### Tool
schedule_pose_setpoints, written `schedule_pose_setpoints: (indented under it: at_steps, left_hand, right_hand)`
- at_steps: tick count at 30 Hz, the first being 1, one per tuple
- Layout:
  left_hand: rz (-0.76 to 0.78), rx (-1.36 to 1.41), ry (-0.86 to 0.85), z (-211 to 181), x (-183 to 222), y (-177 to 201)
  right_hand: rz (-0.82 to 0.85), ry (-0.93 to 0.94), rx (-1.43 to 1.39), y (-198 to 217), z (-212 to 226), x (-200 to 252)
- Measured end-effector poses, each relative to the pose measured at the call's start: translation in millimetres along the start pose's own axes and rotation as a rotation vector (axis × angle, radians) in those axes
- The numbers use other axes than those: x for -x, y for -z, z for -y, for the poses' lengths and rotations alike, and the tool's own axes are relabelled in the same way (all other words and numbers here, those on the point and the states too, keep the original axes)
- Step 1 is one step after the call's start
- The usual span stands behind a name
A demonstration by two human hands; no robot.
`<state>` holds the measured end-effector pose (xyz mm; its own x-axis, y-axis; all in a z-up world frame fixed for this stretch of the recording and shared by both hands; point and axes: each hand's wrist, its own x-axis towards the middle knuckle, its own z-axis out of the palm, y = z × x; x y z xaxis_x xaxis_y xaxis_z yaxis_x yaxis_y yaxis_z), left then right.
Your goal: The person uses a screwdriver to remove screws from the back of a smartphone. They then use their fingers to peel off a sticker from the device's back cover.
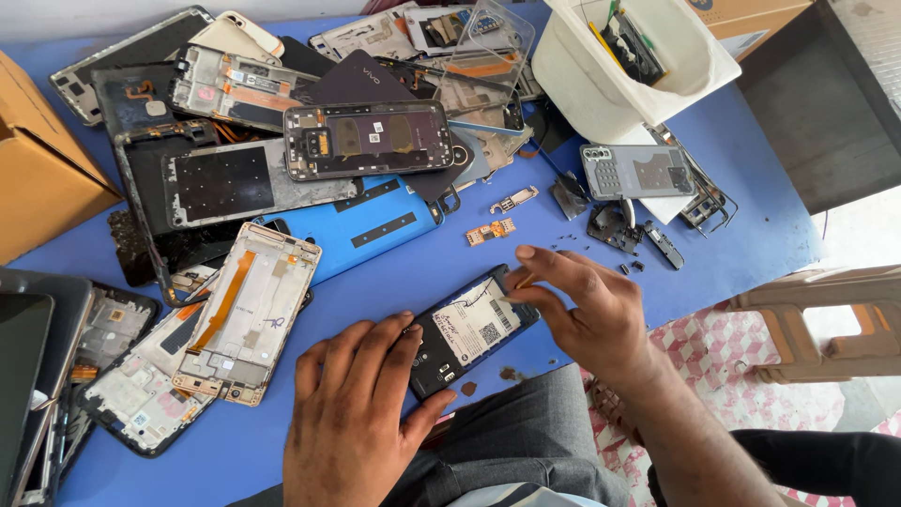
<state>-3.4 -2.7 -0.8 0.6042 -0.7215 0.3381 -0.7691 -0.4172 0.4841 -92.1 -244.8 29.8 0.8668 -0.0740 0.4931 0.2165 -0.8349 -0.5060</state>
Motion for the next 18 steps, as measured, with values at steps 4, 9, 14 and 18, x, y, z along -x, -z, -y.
schedule_pose_setpoints:
  at_steps: [4,9,14,18]
  left_hand:
    - [0.004,0.001,0.0,0.2,0.2,0.7]
    - [0.003,0.012,-0.005,0.8,0.8,0.2]
    - [-0.002,0.019,-0.014,1.7,1.8,-0.2]
    - [0.008,0.016,-0.016,1.9,1.3,-0.7]
  right_hand:
    - [0.072,-0.089,0.192,-0.9,-2.8,4.5]
    - [-0.005,0.014,-0.063,-6.6,-6.6,3.5]
    - [-0.034,0.027,0.023,-7.8,-5.4,3.2]
    - [0.05,0.069,-0.111,-4.3,-6.2,3.8]
